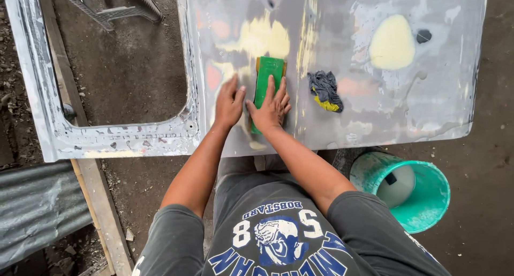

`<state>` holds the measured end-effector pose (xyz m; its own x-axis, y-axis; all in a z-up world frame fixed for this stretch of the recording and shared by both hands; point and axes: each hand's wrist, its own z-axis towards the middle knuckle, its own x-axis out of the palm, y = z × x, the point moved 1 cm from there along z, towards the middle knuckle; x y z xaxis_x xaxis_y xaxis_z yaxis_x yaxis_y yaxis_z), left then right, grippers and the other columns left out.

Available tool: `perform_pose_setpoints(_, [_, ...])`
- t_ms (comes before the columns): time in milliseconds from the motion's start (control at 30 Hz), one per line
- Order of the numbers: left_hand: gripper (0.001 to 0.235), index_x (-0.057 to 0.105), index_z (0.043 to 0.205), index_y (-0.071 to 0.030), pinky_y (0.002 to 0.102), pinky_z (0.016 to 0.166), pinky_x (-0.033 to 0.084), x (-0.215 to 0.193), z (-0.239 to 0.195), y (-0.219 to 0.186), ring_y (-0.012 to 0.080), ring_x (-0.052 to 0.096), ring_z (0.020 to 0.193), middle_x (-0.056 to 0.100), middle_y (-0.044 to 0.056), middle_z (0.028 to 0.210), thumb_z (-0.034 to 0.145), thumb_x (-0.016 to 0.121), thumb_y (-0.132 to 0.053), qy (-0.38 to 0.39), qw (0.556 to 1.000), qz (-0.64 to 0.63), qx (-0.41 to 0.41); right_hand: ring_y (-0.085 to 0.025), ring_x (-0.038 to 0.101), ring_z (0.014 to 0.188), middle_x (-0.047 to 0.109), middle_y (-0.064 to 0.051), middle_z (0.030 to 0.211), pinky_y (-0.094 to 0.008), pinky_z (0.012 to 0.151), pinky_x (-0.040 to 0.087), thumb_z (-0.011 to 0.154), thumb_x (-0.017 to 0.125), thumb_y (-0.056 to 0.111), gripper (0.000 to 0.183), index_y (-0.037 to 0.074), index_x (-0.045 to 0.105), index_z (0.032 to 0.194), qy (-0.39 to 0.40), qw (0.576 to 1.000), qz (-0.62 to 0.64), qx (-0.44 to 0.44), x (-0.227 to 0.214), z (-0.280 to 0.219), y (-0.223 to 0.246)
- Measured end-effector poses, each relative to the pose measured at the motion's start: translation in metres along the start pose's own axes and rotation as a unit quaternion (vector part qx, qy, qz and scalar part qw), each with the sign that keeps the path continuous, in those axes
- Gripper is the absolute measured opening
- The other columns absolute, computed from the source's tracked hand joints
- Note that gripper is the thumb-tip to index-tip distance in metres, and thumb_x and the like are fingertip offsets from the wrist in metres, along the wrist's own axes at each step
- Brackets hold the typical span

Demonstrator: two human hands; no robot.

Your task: The person sands a large, flat, gray surface using a green sanding block in their right hand while holding a dark cloth in their left hand. They move the sanding block back and forth across the surface, focusing on areas with yellowish residue.

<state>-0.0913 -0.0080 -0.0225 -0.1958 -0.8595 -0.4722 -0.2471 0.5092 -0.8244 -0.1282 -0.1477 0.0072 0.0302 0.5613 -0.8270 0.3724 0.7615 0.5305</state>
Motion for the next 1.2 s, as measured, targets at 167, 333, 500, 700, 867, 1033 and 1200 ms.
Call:
perform_pose_setpoints(167, [0.067, 0.042, 0.156, -0.014, 0.051, 0.108, 0.037, -0.031, 0.036, -0.020, 0.0386, 0.040, 0.141, 0.035, 0.017, 0.161, 0.098, 0.062, -0.040, -0.053, 0.940, 0.317, 0.116, -0.047, 0.030, 0.140, 0.013, -0.024, 0.165, -0.060, 0.111, 0.029, 0.082, 0.078, 0.038, 0.097, 0.019, 0.026, 0.162, -0.014, 0.998, -0.045, -0.031, 0.004, 0.004, -0.008])
perform_pose_setpoints(333, [0.072, 0.036, 0.160, -0.016, 0.054, 0.117, 0.027, -0.029, 0.071, -0.009, 0.0399, 0.030, 0.149, 0.026, 0.017, 0.167, 0.100, 0.056, -0.050, -0.023, 0.901, 0.374, 0.217, -0.046, 0.035, 0.138, 0.017, -0.025, 0.166, -0.059, 0.110, 0.031, 0.089, 0.070, 0.036, 0.080, 0.022, 0.036, 0.161, -0.028, 0.991, -0.115, -0.058, 0.004, -0.028, -0.013])
perform_pose_setpoints(500, [0.071, 0.033, 0.162, -0.017, 0.054, 0.122, 0.017, -0.032, 0.074, -0.009, 0.0386, 0.022, 0.154, 0.020, 0.016, 0.169, 0.101, 0.049, -0.050, 0.016, 0.912, 0.362, 0.194, -0.045, 0.039, 0.137, 0.025, -0.021, 0.165, -0.057, 0.113, 0.033, 0.091, 0.067, 0.032, 0.073, 0.015, 0.043, 0.157, -0.068, 0.989, -0.111, -0.071, 0.009, -0.030, -0.010])
perform_pose_setpoints(700, [0.071, 0.033, 0.162, -0.016, 0.054, 0.122, 0.016, -0.035, 0.074, -0.017, 0.0389, 0.019, 0.153, 0.020, 0.016, 0.169, 0.101, 0.046, -0.050, 0.042, 0.909, 0.373, 0.182, -0.042, 0.043, 0.131, 0.025, -0.017, 0.167, -0.054, 0.112, 0.038, 0.092, 0.069, 0.027, 0.074, 0.017, 0.041, 0.160, -0.110, 0.982, -0.119, -0.100, 0.000, 0.125, 0.002])
perform_pose_setpoints(867, [0.064, 0.043, 0.155, -0.016, 0.057, 0.118, 0.022, -0.018, 0.081, -0.024, 0.0407, 0.028, 0.148, 0.029, 0.020, 0.163, 0.099, 0.060, -0.043, -0.001, 0.931, 0.308, 0.196, -0.043, 0.042, 0.130, 0.024, -0.017, 0.166, -0.056, 0.106, 0.039, 0.090, 0.070, 0.030, 0.077, 0.018, 0.039, 0.160, -0.104, 0.984, -0.127, -0.075, -0.005, 0.086, 0.001])
perform_pose_setpoints(1033, [0.075, 0.051, 0.153, -0.028, 0.054, 0.110, 0.043, 0.062, 0.058, -0.146, 0.0456, 0.049, 0.133, 0.044, 0.025, 0.155, 0.083, 0.078, -0.037, 0.145, 0.931, 0.143, 0.303, -0.048, 0.042, 0.132, 0.032, -0.021, 0.154, -0.059, 0.106, 0.037, 0.092, 0.068, 0.039, 0.069, 0.012, 0.043, 0.151, -0.059, 0.984, -0.146, -0.083, 0.025, -0.026, -0.028])
perform_pose_setpoints(1200, [0.097, 0.049, 0.147, -0.034, 0.064, 0.101, 0.039, 0.167, 0.035, -0.159, 0.0486, 0.037, 0.143, 0.033, 0.019, 0.164, 0.058, 0.083, -0.051, 0.325, 0.738, 0.391, 0.444, -0.046, 0.051, 0.136, 0.049, -0.028, 0.150, -0.059, 0.113, 0.041, 0.100, 0.063, 0.029, 0.061, -0.001, 0.047, 0.151, -0.169, 0.961, -0.099, -0.195, -0.002, -0.057, -0.005])
